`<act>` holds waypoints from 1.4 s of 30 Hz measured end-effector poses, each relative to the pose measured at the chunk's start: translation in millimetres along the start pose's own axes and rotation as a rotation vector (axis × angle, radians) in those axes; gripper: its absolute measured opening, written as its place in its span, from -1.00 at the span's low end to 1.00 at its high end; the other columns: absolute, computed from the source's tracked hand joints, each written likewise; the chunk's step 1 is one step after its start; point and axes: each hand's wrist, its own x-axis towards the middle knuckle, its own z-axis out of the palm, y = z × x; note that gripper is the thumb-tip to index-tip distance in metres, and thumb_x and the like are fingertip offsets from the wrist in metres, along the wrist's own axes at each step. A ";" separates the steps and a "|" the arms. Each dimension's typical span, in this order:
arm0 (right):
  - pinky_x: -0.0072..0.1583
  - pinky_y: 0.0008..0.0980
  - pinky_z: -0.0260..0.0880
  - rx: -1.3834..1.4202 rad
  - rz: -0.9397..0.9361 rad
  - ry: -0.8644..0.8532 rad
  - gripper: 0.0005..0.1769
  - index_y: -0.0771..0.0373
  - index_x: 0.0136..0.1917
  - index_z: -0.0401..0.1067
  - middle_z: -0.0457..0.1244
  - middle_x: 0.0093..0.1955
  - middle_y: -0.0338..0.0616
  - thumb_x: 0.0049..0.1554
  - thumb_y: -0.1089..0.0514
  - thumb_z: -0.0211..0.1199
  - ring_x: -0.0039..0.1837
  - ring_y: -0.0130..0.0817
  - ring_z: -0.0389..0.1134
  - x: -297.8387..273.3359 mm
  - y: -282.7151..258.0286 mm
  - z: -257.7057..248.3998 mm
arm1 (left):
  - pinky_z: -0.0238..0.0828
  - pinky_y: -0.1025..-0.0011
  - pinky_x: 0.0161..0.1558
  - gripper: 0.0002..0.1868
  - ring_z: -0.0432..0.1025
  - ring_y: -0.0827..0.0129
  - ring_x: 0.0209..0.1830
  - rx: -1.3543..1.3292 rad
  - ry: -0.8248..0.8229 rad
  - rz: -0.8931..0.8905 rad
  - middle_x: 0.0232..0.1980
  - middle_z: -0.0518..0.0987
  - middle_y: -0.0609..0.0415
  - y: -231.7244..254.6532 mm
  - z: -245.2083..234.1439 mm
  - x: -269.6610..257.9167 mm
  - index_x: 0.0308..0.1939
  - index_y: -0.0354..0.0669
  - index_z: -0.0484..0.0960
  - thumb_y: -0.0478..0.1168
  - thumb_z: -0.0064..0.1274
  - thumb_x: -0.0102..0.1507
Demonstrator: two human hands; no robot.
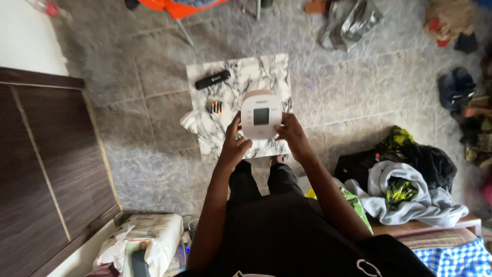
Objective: The person inserts multiple AA batteries into the battery compartment of a white digital scale. They open the compartment, place batteries one by one, close the cover, and briefly test the scale by pressing it.
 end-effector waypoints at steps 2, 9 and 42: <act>0.07 -0.28 0.48 -0.037 -0.086 -0.019 -0.51 0.40 0.32 0.14 0.23 0.26 0.07 0.29 0.03 0.13 0.21 -0.24 0.34 -33.8 -44.4 11.1 | 0.35 0.06 0.34 0.02 0.20 0.13 0.50 0.154 0.003 0.154 0.55 0.14 -0.04 28.8 1.2 -32.3 0.63 0.13 0.03 -0.42 0.08 0.11; 0.18 -0.12 0.50 0.194 -0.154 -0.002 -0.52 0.37 0.34 0.11 0.20 0.27 0.07 0.28 0.12 0.17 0.29 -0.18 0.32 -126.0 -136.7 32.3 | 0.37 0.05 0.31 0.05 0.26 0.15 0.46 0.137 -0.121 0.262 0.53 0.22 -0.07 96.7 8.7 -122.0 0.64 0.05 0.05 -0.33 0.11 0.06; 0.46 0.03 0.24 -0.940 -0.924 0.285 -0.61 0.13 0.22 0.56 0.09 0.50 0.07 0.11 0.15 0.46 0.56 0.12 0.03 -224.5 -242.9 85.2 | 0.13 -0.22 0.48 0.06 0.14 -0.24 0.56 -1.356 -0.861 0.156 0.60 0.18 -0.32 138.1 75.9 -152.9 0.63 -0.18 0.10 0.52 -0.22 0.31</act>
